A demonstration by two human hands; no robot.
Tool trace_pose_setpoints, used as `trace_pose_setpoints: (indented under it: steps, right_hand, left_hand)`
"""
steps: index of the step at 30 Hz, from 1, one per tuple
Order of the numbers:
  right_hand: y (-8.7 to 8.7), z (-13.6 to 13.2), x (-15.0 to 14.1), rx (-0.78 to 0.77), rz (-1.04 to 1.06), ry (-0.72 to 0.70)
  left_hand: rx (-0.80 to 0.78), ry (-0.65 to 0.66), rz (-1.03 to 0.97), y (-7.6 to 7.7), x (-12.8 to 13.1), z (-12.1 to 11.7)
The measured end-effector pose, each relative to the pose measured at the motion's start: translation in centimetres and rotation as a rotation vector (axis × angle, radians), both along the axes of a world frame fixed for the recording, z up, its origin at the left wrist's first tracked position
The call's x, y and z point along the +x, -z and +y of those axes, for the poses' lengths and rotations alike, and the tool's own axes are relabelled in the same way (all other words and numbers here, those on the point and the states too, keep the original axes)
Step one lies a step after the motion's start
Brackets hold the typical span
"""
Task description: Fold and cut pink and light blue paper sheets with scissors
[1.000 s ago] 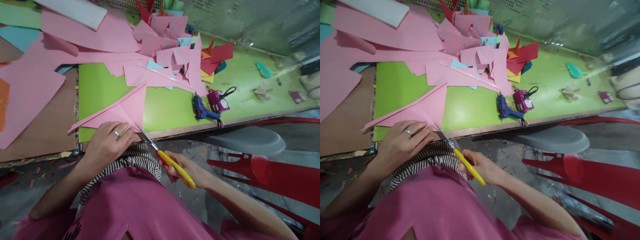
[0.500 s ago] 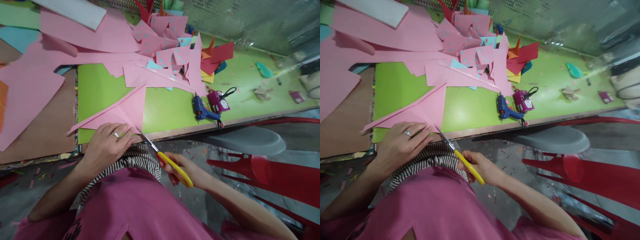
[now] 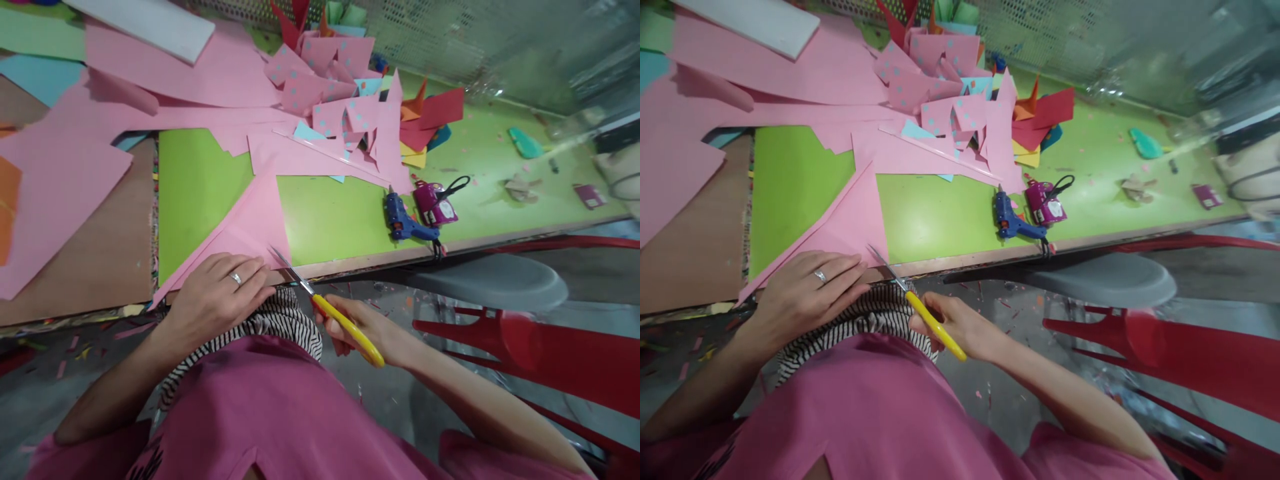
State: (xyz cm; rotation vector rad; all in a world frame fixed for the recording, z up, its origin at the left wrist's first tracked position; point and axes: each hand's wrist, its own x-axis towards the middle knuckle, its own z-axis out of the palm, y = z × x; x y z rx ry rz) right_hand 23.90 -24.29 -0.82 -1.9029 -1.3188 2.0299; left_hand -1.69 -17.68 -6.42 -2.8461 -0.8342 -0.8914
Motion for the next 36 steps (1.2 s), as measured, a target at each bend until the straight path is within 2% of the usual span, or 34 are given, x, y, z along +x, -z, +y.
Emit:
trace_pose_setpoints:
  steps: [2,4,6,7,8,10,11,13,14,17,20,23,27,30,33,36]
  right_hand:
    - [-0.1,0.2,0.1,-0.005,0.008,-0.010]
    - [-0.2,0.3,0.2,-0.006,0.002,-0.043]
    - [-0.3,0.4,0.5,0.029,-0.057,-0.111]
    - [-0.4,0.5,0.6,0.062,-0.101,-0.150]
    - [-0.4,0.5,0.8,0.098,-0.144,-0.187]
    - [-0.4,0.8,1.2,0.162,-0.208,-0.240]
    - [-0.3,0.9,1.4,0.187,-0.229,-0.262]
    - [0.0,1.1,1.7,0.236,-0.272,-0.309]
    - [0.1,1.3,1.8,0.269,-0.300,-0.334]
    - [0.7,1.5,2.1,0.384,-0.371,-0.399]
    - [1.1,1.7,2.4,0.429,-0.361,-0.427]
    - [1.1,1.9,2.7,0.415,-0.312,-0.412]
    - [0.7,2.2,2.8,0.390,-0.226,-0.360]
    - [0.6,2.3,2.8,0.394,-0.200,-0.338]
    - [0.6,2.5,2.8,0.393,-0.145,-0.327]
    - [0.3,2.7,3.0,0.405,-0.047,-0.325]
  left_hand:
    - [-0.006,0.001,-0.033,0.0,-0.2,-0.3]
    - [-0.022,-0.070,-0.107,-0.4,-1.0,-0.7]
    - [-0.090,-0.253,-0.171,-1.3,-2.5,-0.9]
    - [-0.164,-0.412,-0.174,-1.8,-3.3,-0.8]
    - [-0.241,-0.508,-0.182,-2.3,-4.1,-0.6]
    - [-0.437,-0.586,-0.113,-3.1,-5.1,0.4]
    - [-0.531,-0.582,-0.058,-3.2,-5.3,1.1]
    - [-0.594,-0.473,-0.014,-3.0,-5.0,2.6]
    - [-0.572,-0.429,0.009,-2.8,-4.5,3.3]
    - [-0.486,-0.450,0.069,-2.1,-3.2,5.0]
    - [-0.502,-0.462,0.049,-2.2,-2.7,5.8]
    - [-0.639,-0.429,-0.018,-2.7,-2.8,6.2]
    - [-0.907,-0.480,-0.092,-2.3,-2.9,7.3]
    - [-0.988,-0.418,-0.103,-2.1,-3.2,8.4]
    - [-1.025,-0.318,-0.164,-3.1,-3.7,8.5]
    - [-1.144,-0.343,-0.272,-5.0,-3.8,7.4]
